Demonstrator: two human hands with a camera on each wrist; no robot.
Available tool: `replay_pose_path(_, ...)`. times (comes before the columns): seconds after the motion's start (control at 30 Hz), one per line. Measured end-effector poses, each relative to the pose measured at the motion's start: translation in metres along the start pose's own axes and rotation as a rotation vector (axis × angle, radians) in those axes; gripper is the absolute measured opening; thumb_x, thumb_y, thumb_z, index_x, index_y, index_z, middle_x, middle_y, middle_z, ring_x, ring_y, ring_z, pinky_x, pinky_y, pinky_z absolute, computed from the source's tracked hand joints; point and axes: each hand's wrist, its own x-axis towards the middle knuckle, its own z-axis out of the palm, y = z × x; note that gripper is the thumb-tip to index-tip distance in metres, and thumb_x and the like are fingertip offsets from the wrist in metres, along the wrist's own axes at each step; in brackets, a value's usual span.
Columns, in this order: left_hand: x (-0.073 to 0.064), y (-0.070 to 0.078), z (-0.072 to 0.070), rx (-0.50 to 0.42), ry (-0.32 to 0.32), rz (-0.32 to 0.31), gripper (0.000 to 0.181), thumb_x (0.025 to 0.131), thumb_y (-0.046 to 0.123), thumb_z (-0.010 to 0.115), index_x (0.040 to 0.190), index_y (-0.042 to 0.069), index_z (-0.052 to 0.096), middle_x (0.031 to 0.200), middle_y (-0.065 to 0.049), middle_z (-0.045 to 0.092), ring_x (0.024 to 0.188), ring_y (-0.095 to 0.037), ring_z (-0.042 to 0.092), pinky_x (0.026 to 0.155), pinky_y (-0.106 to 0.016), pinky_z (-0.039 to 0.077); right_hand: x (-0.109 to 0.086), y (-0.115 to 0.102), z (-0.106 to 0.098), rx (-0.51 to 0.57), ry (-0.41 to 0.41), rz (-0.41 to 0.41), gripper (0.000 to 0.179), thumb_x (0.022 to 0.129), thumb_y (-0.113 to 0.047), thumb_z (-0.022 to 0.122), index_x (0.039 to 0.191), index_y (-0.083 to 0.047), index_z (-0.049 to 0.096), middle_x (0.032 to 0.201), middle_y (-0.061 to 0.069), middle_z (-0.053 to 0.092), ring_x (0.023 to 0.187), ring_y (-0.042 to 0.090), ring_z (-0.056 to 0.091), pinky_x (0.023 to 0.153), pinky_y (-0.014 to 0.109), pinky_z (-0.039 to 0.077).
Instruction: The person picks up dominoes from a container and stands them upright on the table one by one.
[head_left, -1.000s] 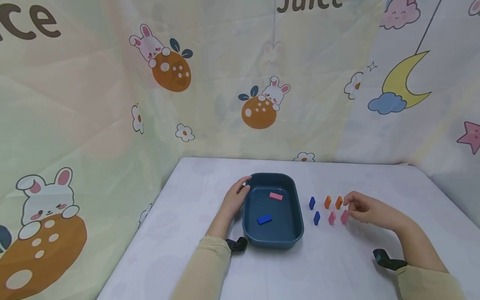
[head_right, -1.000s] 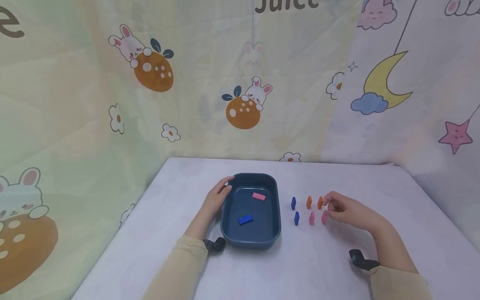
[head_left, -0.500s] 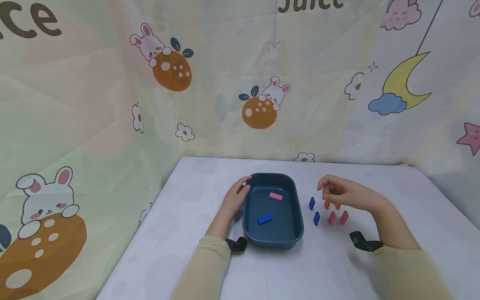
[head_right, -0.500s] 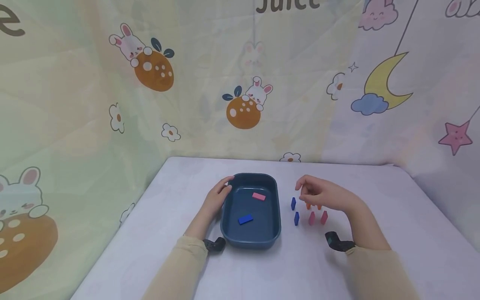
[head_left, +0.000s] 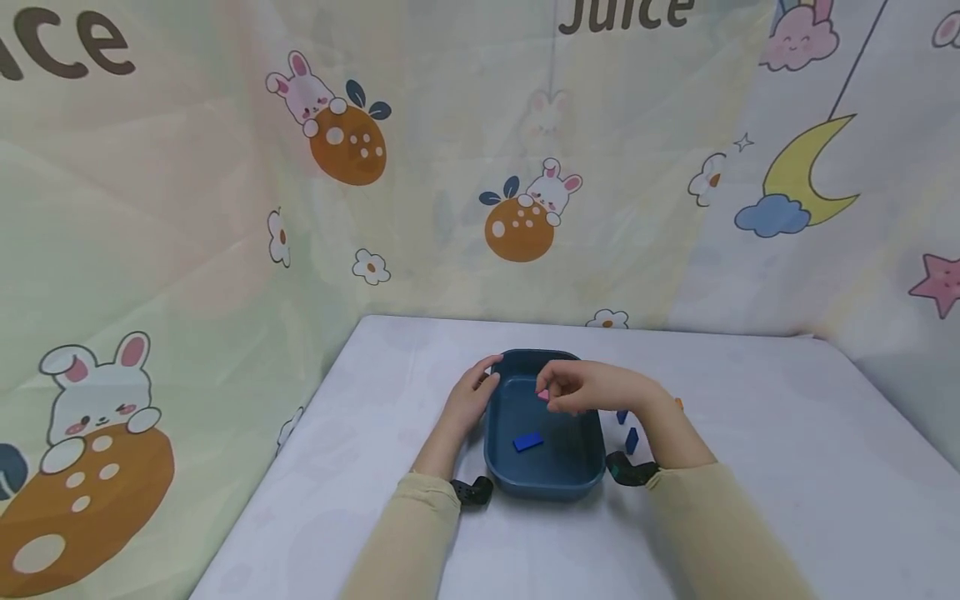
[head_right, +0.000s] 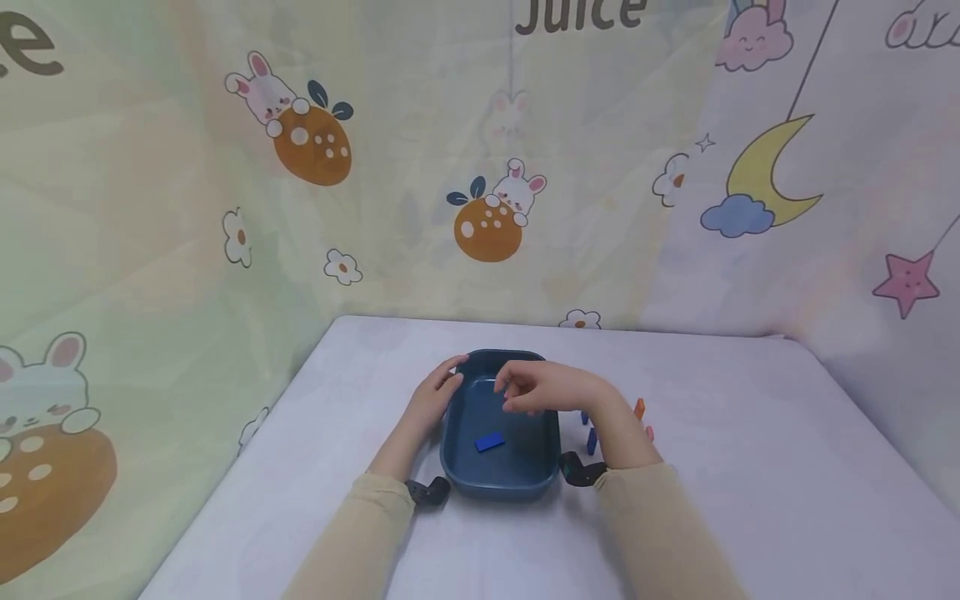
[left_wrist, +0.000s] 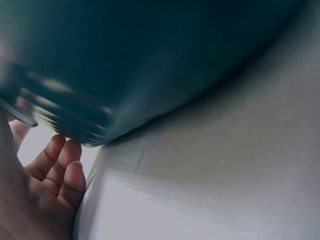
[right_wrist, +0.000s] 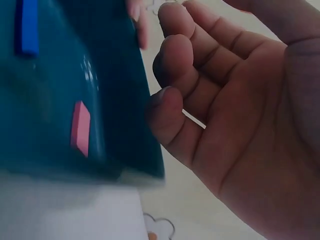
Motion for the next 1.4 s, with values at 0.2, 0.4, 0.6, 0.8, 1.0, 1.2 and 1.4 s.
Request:
replay_pose_path(0.2, 0.000, -0.003, -0.001, -0.015, -0.005, 0.014, 0.037, 0.101, 0.045, 0.048, 0.138, 0.045, 0.052, 0.105, -0.003, 0.062, 0.087, -0.019, 0.058, 0.070, -0.032, 0.049, 0.031, -0.008, 0.013, 0.066, -0.072, -0.039, 0.030, 0.095, -0.031, 0.066, 0.121, -0.018, 0.057, 0.096, 0.025, 0.064, 0.079, 0.042, 0.059, 0.075, 0.049, 0.052)
replay_pose_path(0.4, 0.000, -0.006, -0.001, 0.003, -0.020, 0.013, 0.038, 0.100, 0.048, 0.047, 0.139, 0.046, 0.050, 0.108, -0.001, 0.063, 0.091, -0.019, 0.059, 0.073, -0.033, 0.049, 0.051, -0.006, 0.030, 0.062, -0.131, 0.000, 0.030, 0.097, -0.022, 0.063, 0.124, -0.010, 0.057, 0.084, 0.006, 0.065, 0.073, 0.028, 0.062, 0.071, 0.039, 0.054)
replay_pose_path(0.6, -0.001, -0.004, -0.001, 0.003, -0.018, 0.004, 0.038, 0.100, 0.047, 0.047, 0.138, 0.045, 0.052, 0.109, -0.001, 0.063, 0.098, -0.020, 0.058, 0.076, -0.035, 0.048, 0.057, -0.003, 0.042, 0.045, -0.158, 0.073, 0.025, 0.095, -0.019, 0.064, 0.119, -0.012, 0.060, 0.077, 0.002, 0.060, 0.066, 0.018, 0.055, 0.065, 0.031, 0.047)
replay_pose_path(0.8, -0.001, -0.002, -0.001, -0.006, -0.020, 0.002, 0.038, 0.101, 0.045, 0.047, 0.138, 0.043, 0.052, 0.108, -0.002, 0.062, 0.095, -0.019, 0.058, 0.075, -0.034, 0.048, 0.058, 0.004, 0.050, -0.040, -0.164, 0.167, 0.024, 0.092, -0.022, 0.070, 0.114, -0.017, 0.063, 0.077, 0.000, 0.060, 0.064, 0.015, 0.052, 0.061, 0.028, 0.044)
replay_pose_path(1.0, 0.000, -0.001, -0.001, -0.005, -0.013, 0.020, 0.038, 0.101, 0.044, 0.048, 0.138, 0.042, 0.053, 0.108, -0.004, 0.062, 0.094, -0.019, 0.058, 0.076, -0.034, 0.048, 0.060, 0.009, 0.052, -0.105, -0.145, 0.184, 0.018, 0.090, -0.024, 0.072, 0.106, -0.021, 0.065, 0.077, 0.000, 0.061, 0.062, 0.015, 0.053, 0.061, 0.029, 0.044)
replay_pose_path(1.2, 0.000, -0.002, -0.001, -0.013, -0.014, 0.028, 0.038, 0.101, 0.043, 0.048, 0.138, 0.042, 0.053, 0.106, -0.004, 0.062, 0.091, -0.019, 0.057, 0.074, -0.034, 0.047, 0.061, 0.005, 0.053, -0.169, -0.145, 0.196, 0.014, 0.088, -0.023, 0.074, 0.098, -0.020, 0.065, 0.076, -0.002, 0.059, 0.063, 0.014, 0.052, 0.061, 0.029, 0.043)
replay_pose_path(1.4, 0.001, -0.003, -0.002, -0.017, -0.016, 0.027, 0.038, 0.101, 0.044, 0.047, 0.139, 0.042, 0.052, 0.106, -0.003, 0.062, 0.088, -0.018, 0.058, 0.072, -0.033, 0.048, 0.062, 0.002, 0.052, -0.224, -0.174, 0.214, 0.015, 0.086, -0.025, 0.077, 0.095, -0.023, 0.065, 0.078, -0.003, 0.058, 0.069, 0.016, 0.052, 0.067, 0.032, 0.040)
